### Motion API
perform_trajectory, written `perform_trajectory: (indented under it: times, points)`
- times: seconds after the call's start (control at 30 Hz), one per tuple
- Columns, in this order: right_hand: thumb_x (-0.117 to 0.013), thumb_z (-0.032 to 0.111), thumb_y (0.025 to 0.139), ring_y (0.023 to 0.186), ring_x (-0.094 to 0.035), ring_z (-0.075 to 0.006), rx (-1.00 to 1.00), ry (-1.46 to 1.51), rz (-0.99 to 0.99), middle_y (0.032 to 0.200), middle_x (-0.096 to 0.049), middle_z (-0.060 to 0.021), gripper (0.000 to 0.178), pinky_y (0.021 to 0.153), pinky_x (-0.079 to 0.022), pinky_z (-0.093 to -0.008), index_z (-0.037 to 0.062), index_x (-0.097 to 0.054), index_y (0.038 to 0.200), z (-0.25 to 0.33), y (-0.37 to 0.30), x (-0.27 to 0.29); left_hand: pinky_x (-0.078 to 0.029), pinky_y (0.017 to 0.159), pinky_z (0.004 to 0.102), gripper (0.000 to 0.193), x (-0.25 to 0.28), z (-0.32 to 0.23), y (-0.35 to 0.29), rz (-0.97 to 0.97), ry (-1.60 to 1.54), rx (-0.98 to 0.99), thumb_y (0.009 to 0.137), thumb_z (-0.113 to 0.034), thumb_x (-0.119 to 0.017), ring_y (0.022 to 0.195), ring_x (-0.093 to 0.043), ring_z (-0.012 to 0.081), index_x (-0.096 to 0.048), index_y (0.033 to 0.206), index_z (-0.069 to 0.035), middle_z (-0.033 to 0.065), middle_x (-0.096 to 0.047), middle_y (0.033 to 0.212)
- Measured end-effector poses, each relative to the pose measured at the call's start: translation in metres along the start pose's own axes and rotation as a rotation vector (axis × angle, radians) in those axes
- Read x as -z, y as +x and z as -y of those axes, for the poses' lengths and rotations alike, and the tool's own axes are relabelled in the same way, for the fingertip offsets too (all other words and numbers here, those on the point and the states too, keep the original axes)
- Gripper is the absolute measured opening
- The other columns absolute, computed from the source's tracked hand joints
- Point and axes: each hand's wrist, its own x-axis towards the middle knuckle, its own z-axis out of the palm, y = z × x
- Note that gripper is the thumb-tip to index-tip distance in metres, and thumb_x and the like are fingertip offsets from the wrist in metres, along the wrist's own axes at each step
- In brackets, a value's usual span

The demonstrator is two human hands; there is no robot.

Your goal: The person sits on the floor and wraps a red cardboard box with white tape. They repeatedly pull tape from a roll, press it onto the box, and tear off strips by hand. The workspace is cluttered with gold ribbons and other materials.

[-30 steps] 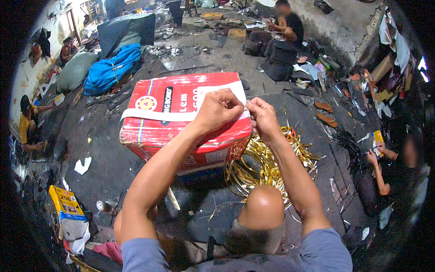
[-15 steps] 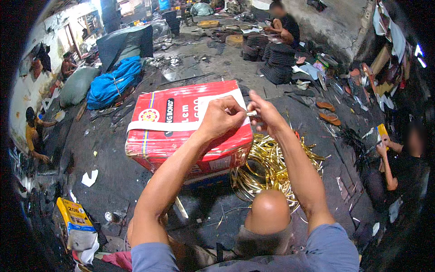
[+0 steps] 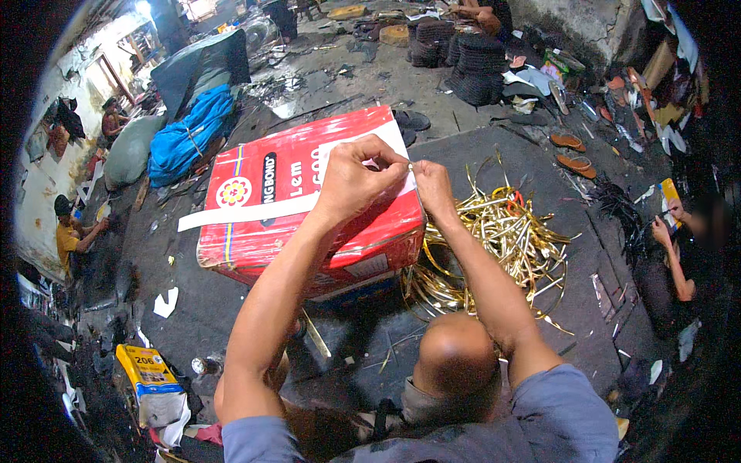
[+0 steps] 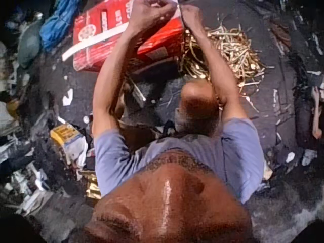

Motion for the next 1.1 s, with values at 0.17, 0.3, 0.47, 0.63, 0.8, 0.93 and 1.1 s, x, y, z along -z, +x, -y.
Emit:
perform_trajectory:
  times: [0.17,0.3,0.47,0.63,0.8,0.93,1.1]
  points:
    - [-0.056,0.028,0.101,0.076,-0.067,-0.0433,-0.064,-0.161,0.027,0.082,-0.069,-0.0270,0.038,0.072,-0.049,-0.0508,-0.0058,-0.070,0.090,-0.067,-0.021,-0.011,-0.055,0.069,0.0275,0.009,-0.001,0.001,0.002,-0.024,0.099,-0.049,0.084,-0.009,-0.079,0.075,-0.068,0.0107,-0.079,0.087,0.000,0.0059,-0.075,0.082]
    - [-0.054,0.029,0.098,0.081,-0.070,-0.0406,-0.183,-0.119,0.053,0.085,-0.070,-0.0258,0.038,0.073,-0.049,-0.0538,-0.0034,-0.071,0.088,-0.103,-0.048,-0.018,-0.054,0.068,0.0270,0.007,0.001,0.001,0.002,-0.027,0.089,-0.041,0.085,-0.008,-0.078,0.074,-0.068,0.0100,-0.079,0.086,-0.001,0.0053,-0.075,0.083]
    - [-0.057,0.025,0.095,0.089,-0.072,-0.0413,-0.281,-0.393,0.207,0.089,-0.072,-0.0266,0.033,0.079,-0.053,-0.0544,-0.0018,-0.074,0.088,-0.189,-0.071,-0.023,-0.054,0.067,0.0262,0.005,-0.002,0.004,0.003,-0.023,-0.013,-0.013,0.085,-0.006,-0.078,0.074,-0.068,0.0091,-0.079,0.086,-0.001,0.0043,-0.075,0.084]
    - [-0.058,0.024,0.094,0.091,-0.072,-0.0429,-0.359,-0.556,0.216,0.093,-0.072,-0.0271,0.031,0.082,-0.054,-0.0543,-0.0020,-0.074,0.090,-0.232,-0.099,-0.025,-0.053,0.067,0.0258,0.005,-0.002,0.006,0.003,-0.009,-0.003,-0.023,0.085,-0.005,-0.078,0.076,-0.067,0.0089,-0.080,0.088,-0.001,0.0035,-0.074,0.086]
    - [-0.060,0.024,0.092,0.093,-0.072,-0.0445,-0.398,-0.637,0.192,0.097,-0.073,-0.0277,0.030,0.085,-0.055,-0.0542,-0.0022,-0.074,0.093,-0.249,-0.121,-0.021,-0.053,0.058,0.0260,0.010,-0.004,0.000,0.002,0.004,-0.054,0.002,0.087,0.005,-0.075,0.069,-0.065,0.0118,-0.070,0.079,0.004,0.0073,-0.069,0.086]
    - [-0.061,0.023,0.091,0.095,-0.072,-0.0457,-0.414,-0.675,0.164,0.100,-0.073,-0.0281,0.029,0.087,-0.056,-0.0542,-0.0023,-0.074,0.095,-0.254,-0.129,-0.012,-0.053,0.066,0.0241,0.004,-0.004,0.001,0.006,-0.005,0.092,-0.098,0.086,-0.005,-0.079,0.078,-0.067,0.0086,-0.080,0.089,-0.001,0.0032,-0.073,0.086]
    - [-0.063,0.023,0.090,0.097,-0.072,-0.0473,-0.381,-0.710,0.130,0.103,-0.073,-0.0286,0.029,0.089,-0.057,-0.0541,-0.0025,-0.074,0.097,-0.257,-0.138,-0.011,-0.052,0.064,0.0247,0.004,0.000,0.000,0.003,-0.020,0.165,-0.154,0.086,-0.006,-0.080,0.075,-0.067,0.0091,-0.080,0.088,-0.003,0.0032,-0.073,0.085]
